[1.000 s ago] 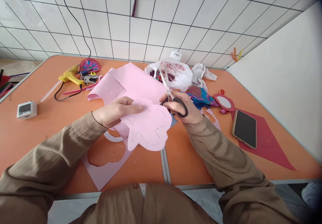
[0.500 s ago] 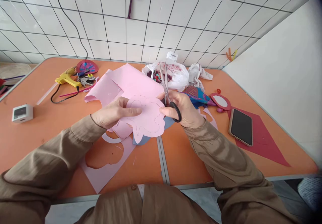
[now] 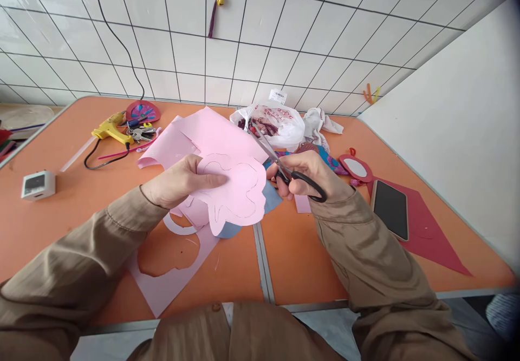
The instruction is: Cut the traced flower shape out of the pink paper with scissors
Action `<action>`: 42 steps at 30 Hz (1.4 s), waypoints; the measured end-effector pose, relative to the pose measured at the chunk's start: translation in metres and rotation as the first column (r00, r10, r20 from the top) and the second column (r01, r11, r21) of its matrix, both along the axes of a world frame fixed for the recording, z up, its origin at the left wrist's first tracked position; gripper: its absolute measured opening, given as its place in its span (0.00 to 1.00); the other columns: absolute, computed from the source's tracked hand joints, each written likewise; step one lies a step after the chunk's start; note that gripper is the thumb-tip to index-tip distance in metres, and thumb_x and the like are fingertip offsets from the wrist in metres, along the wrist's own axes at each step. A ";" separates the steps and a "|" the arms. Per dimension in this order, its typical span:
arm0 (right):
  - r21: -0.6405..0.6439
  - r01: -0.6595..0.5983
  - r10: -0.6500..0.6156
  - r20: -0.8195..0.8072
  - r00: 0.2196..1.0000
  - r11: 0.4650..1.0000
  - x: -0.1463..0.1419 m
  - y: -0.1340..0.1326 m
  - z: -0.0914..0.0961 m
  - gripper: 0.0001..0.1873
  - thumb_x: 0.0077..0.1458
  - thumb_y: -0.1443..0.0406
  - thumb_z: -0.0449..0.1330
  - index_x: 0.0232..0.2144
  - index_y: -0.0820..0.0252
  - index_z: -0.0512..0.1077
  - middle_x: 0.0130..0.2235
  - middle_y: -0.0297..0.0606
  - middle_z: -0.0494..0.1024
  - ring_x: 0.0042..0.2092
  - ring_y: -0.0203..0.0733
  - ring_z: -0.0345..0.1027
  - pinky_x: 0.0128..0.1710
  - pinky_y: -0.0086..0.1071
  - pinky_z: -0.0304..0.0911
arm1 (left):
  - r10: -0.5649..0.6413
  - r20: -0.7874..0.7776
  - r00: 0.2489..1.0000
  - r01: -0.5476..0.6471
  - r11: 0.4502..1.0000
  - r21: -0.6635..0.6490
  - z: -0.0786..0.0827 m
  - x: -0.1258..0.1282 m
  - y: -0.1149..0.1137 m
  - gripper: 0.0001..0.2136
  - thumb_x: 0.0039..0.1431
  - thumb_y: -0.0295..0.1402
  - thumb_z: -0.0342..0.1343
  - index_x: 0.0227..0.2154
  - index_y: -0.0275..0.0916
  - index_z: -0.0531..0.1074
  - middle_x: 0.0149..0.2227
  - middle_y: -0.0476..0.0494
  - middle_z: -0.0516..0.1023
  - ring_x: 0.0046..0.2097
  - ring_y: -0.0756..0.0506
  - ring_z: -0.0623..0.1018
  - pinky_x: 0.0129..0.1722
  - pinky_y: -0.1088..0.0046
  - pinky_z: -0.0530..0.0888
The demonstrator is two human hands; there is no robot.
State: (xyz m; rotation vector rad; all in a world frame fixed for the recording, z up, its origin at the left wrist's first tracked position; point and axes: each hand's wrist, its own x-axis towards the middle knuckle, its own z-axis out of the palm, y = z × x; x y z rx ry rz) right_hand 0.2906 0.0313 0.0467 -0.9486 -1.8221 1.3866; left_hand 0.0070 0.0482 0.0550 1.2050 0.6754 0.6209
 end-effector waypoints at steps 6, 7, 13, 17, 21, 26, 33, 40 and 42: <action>0.003 -0.056 0.056 -0.014 0.998 0.998 -0.006 -0.003 -0.002 0.33 0.42 0.40 0.70 0.34 0.66 0.77 0.19 0.30 0.69 0.19 0.31 0.61 0.17 0.27 0.56 | 0.024 0.022 0.999 -0.024 1.000 0.001 0.000 -0.001 0.000 0.05 0.52 0.31 0.69 0.25 0.34 0.84 0.24 0.45 0.82 0.24 0.50 0.78 0.26 0.78 0.74; 0.004 -0.052 0.052 -0.008 0.999 0.999 -0.007 -0.003 -0.001 0.33 0.42 0.40 0.70 0.34 0.66 0.77 0.19 0.30 0.69 0.19 0.31 0.61 0.17 0.27 0.55 | 0.028 0.021 0.999 -0.028 1.000 0.000 0.000 -0.001 0.001 0.05 0.52 0.31 0.69 0.25 0.35 0.84 0.24 0.45 0.82 0.25 0.50 0.78 0.26 0.78 0.75; -0.005 -0.035 0.035 -0.009 0.999 0.999 -0.008 -0.006 0.002 0.36 0.40 0.39 0.70 0.35 0.67 0.77 0.18 0.29 0.67 0.18 0.30 0.58 0.17 0.26 0.52 | 0.047 0.018 0.999 -0.047 0.999 0.004 0.001 -0.004 0.001 0.04 0.53 0.31 0.68 0.26 0.35 0.84 0.26 0.43 0.84 0.27 0.48 0.81 0.27 0.77 0.77; -0.034 -0.011 0.011 0.013 1.000 0.999 -0.010 -0.008 0.006 0.38 0.39 0.38 0.70 0.34 0.68 0.77 0.19 0.30 0.67 0.20 0.30 0.58 0.18 0.27 0.55 | 0.065 0.013 0.998 -0.065 0.998 -0.018 0.002 -0.004 0.001 0.04 0.53 0.30 0.69 0.28 0.34 0.84 0.29 0.42 0.85 0.30 0.46 0.83 0.29 0.75 0.79; -0.055 -0.004 0.005 0.018 1.000 0.998 -0.011 -0.008 0.007 0.37 0.39 0.38 0.70 0.34 0.67 0.77 0.19 0.30 0.67 0.20 0.31 0.59 0.18 0.27 0.57 | 0.064 0.026 0.998 -0.064 0.998 -0.029 0.003 -0.005 0.001 0.04 0.52 0.30 0.69 0.27 0.34 0.84 0.29 0.42 0.85 0.30 0.46 0.83 0.29 0.76 0.79; -0.035 0.003 -0.004 -0.013 1.000 0.999 -0.010 -0.006 0.001 0.37 0.39 0.39 0.71 0.33 0.67 0.77 0.18 0.29 0.66 0.19 0.30 0.57 0.16 0.26 0.56 | 0.058 0.020 0.998 -0.057 0.998 -0.037 0.003 -0.005 0.001 0.04 0.53 0.30 0.69 0.28 0.34 0.84 0.30 0.42 0.86 0.31 0.45 0.83 0.30 0.76 0.79; -0.011 -0.014 0.014 -0.015 1.000 1.000 -0.007 -0.004 -0.006 0.36 0.40 0.39 0.70 0.34 0.66 0.78 0.17 0.28 0.65 0.18 0.29 0.56 0.15 0.25 0.55 | 0.069 0.000 0.998 -0.069 0.997 -0.016 0.004 -0.004 0.002 0.05 0.51 0.31 0.69 0.28 0.34 0.84 0.28 0.41 0.85 0.29 0.44 0.82 0.29 0.73 0.78; -0.026 -0.005 0.005 0.012 1.000 1.000 -0.008 -0.005 -0.003 0.35 0.40 0.39 0.70 0.34 0.66 0.78 0.17 0.27 0.64 0.18 0.29 0.54 0.16 0.26 0.53 | 0.054 -0.003 0.999 -0.054 0.999 -0.001 0.004 -0.005 0.001 0.05 0.51 0.32 0.69 0.27 0.34 0.84 0.27 0.41 0.84 0.28 0.44 0.81 0.28 0.71 0.77; -0.022 -0.014 0.014 0.007 1.000 1.000 -0.008 -0.004 -0.003 0.35 0.41 0.40 0.70 0.34 0.67 0.78 0.17 0.27 0.64 0.18 0.29 0.54 0.16 0.26 0.53 | 0.053 -0.010 0.999 -0.053 0.999 0.001 0.004 -0.005 0.002 0.06 0.51 0.32 0.69 0.27 0.34 0.84 0.27 0.41 0.83 0.27 0.44 0.81 0.27 0.72 0.77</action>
